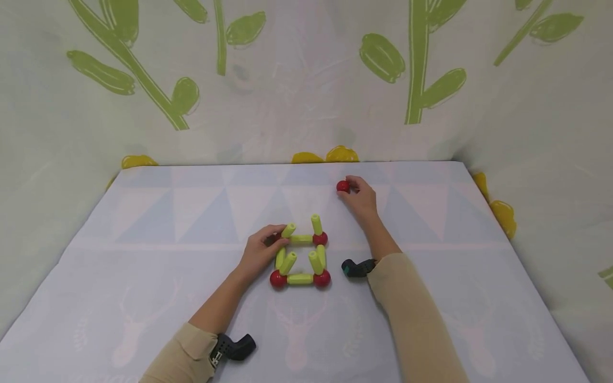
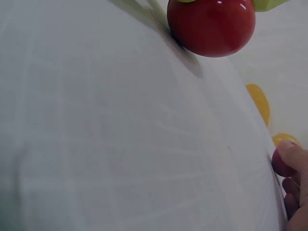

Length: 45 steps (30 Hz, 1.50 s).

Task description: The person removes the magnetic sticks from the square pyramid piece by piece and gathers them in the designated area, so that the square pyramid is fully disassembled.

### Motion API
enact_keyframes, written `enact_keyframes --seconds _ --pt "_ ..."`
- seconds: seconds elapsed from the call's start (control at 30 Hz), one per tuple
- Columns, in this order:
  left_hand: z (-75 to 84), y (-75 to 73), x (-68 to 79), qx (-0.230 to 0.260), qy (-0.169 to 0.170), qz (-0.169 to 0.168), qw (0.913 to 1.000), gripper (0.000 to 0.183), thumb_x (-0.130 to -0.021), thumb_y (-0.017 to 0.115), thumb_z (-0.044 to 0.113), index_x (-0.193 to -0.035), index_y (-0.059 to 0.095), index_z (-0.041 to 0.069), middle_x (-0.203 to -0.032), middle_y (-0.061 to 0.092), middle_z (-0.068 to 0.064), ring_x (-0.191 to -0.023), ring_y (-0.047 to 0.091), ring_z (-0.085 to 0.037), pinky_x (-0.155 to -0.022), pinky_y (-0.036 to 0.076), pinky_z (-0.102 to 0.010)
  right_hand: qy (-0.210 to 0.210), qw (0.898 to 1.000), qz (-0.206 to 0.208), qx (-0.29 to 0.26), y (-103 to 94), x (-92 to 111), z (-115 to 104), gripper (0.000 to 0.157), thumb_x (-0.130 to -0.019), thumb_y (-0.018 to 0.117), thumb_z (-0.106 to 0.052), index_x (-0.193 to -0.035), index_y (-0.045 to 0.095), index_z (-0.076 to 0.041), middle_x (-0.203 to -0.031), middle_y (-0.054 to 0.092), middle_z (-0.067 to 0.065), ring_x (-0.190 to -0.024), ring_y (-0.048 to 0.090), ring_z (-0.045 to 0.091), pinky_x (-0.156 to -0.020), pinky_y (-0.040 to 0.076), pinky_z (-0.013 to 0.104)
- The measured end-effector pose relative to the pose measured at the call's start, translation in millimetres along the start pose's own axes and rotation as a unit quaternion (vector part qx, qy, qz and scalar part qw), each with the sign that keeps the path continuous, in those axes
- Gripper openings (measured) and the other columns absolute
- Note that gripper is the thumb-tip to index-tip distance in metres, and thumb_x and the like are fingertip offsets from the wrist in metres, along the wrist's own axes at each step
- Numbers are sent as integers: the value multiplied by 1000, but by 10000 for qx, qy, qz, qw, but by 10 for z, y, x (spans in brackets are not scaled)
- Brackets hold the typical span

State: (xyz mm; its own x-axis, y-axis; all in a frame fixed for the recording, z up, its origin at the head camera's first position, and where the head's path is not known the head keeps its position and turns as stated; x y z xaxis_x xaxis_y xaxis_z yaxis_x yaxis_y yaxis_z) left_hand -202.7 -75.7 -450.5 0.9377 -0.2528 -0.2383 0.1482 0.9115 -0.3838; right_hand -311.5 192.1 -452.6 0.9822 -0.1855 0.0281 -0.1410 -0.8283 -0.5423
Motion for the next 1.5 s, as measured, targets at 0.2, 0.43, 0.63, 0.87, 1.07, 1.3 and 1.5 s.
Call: enact_keyframes --seconds 0.2,0.43,0.63,0.87,1.07,1.3,1.5 --pt "15 -7 8 -68 -40 18 10000 32 -85 69 16 -117 65 14 -110 66 -2 -100 61 -17 -90 50 -29 23 9998 55 -185 -40 56 8 57 -86 69 -35 -136 47 -21 -136 51 5 -127 45 24 -103 40 42" --pt "4 2 23 -48 -118 -7 9999 32 -86 69 18 -117 65 15 -111 66 0 -101 60 -15 -91 49 -30 51 9989 284 -371 -118 206 39 58 -85 67 -42 -136 47 -23 -135 50 4 -126 44 25 -102 41 44" --pt "28 -9 33 -126 -87 17 9999 32 -85 69 17 -117 65 14 -107 66 -1 -99 60 -15 -90 50 -31 0 9985 234 -502 -151 370 28 50 -86 66 -42 -131 51 -24 -127 55 1 -121 48 21 -99 44 43" --pt "31 -18 40 -182 -161 15 9997 32 -86 69 17 -117 64 15 -109 66 -1 -101 60 -15 -90 50 -30 -591 9944 -287 -827 -95 669 -205 41 -88 67 -27 -126 56 -18 -123 60 2 -110 56 19 -98 45 40" --pt "18 -35 27 20 -272 -29 9996 31 -85 70 16 -115 65 13 -107 67 -2 -100 60 -17 -90 50 -30 -1644 9735 -1336 -864 -22 874 -375 46 -88 67 -15 -130 52 -7 -123 62 9 -108 60 22 -92 49 26" --pt "-63 -94 -43 466 -853 -440 9943 31 -82 72 19 -113 68 18 -107 68 2 -103 61 -13 -95 47 -32 -1994 9400 -2630 -863 67 939 -436 50 -87 68 -17 -133 51 -8 -126 60 7 -112 57 21 -97 47 32" --pt "-78 -126 -83 605 -892 -853 9905 32 -82 73 21 -113 68 16 -109 68 2 -109 59 -13 -99 44 -32 -2368 9291 -2771 -619 123 987 -469 49 -85 70 -14 -130 52 -5 -111 63 8 -101 60 19 -96 47 39"
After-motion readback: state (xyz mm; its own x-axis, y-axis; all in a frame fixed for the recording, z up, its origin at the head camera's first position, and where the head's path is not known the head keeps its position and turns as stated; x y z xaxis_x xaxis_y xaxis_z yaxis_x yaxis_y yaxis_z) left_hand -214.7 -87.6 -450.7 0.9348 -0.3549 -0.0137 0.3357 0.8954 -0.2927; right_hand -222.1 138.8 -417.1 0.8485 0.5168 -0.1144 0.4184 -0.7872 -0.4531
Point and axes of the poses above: each hand's wrist, its own x-axis away from the middle knuckle, its own y-axis out of the palm, z = x × y, the point moved 4 cm from there along -x, towards the middle knuckle
